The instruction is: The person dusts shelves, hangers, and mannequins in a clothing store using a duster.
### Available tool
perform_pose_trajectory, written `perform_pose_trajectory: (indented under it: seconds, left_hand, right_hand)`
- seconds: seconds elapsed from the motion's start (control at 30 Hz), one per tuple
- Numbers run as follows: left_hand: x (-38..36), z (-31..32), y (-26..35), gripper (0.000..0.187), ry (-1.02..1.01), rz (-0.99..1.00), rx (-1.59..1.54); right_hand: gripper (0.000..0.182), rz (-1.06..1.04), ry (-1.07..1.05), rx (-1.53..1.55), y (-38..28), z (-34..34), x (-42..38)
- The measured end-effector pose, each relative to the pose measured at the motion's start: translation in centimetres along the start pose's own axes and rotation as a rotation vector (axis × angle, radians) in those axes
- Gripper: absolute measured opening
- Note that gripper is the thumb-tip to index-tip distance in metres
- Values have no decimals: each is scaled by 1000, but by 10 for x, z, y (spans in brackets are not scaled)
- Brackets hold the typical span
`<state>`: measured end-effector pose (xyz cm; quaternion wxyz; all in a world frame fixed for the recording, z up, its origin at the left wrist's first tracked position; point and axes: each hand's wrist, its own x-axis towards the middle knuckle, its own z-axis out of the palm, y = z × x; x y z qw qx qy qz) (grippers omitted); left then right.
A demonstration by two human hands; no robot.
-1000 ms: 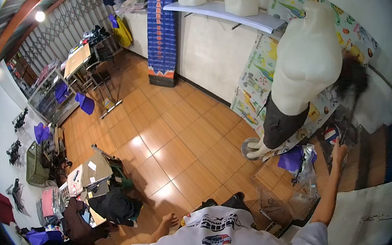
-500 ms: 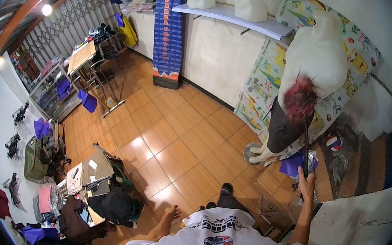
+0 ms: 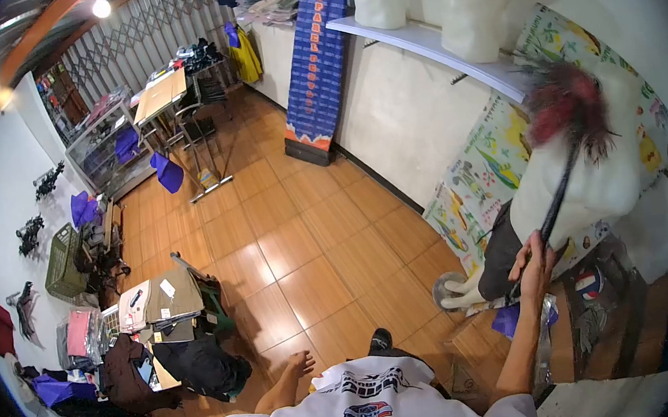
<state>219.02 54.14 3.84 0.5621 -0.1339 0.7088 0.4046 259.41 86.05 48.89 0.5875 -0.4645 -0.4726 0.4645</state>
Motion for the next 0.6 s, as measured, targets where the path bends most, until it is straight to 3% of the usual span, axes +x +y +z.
perform_pose_trajectory:
  seconds: [0.1,0.2,0.23,0.3,0.33,0.37,0.43,0.5,0.57,0.6]
  left_hand:
    - [38,-21,-10,30,-22,-121,-41]
    - [54,-36,-7,20,-39,-168,-96]
    - [53,-40,-2,20,-40,-170,-94]
    - [46,-45,7,16,15,-142,-80]
    - [52,-49,15,16,10,-146,-73]
    - [59,-55,25,18,9,-147,-51]
    - [68,-68,44,20,4,-151,-6]
    - [75,-78,73,23,-12,-103,30]
    - [99,-99,98,27,-30,-61,9]
    - [107,-107,115,32,-14,-52,62]
  right_hand:
    - [46,-228,159,-156,23,18,37]
    - [40,202,-25,23,4,28,43]
    - [40,202,-24,20,7,30,43]
    - [39,121,-97,-117,16,32,39]
    - [42,-12,-41,-149,22,39,37]
    - [42,-11,-31,-154,28,45,41]
    - [42,-311,260,-304,43,48,49]
    - [42,-310,333,-313,50,42,50]
    - [43,126,54,-175,31,42,33]
    - [43,124,75,-168,32,51,21]
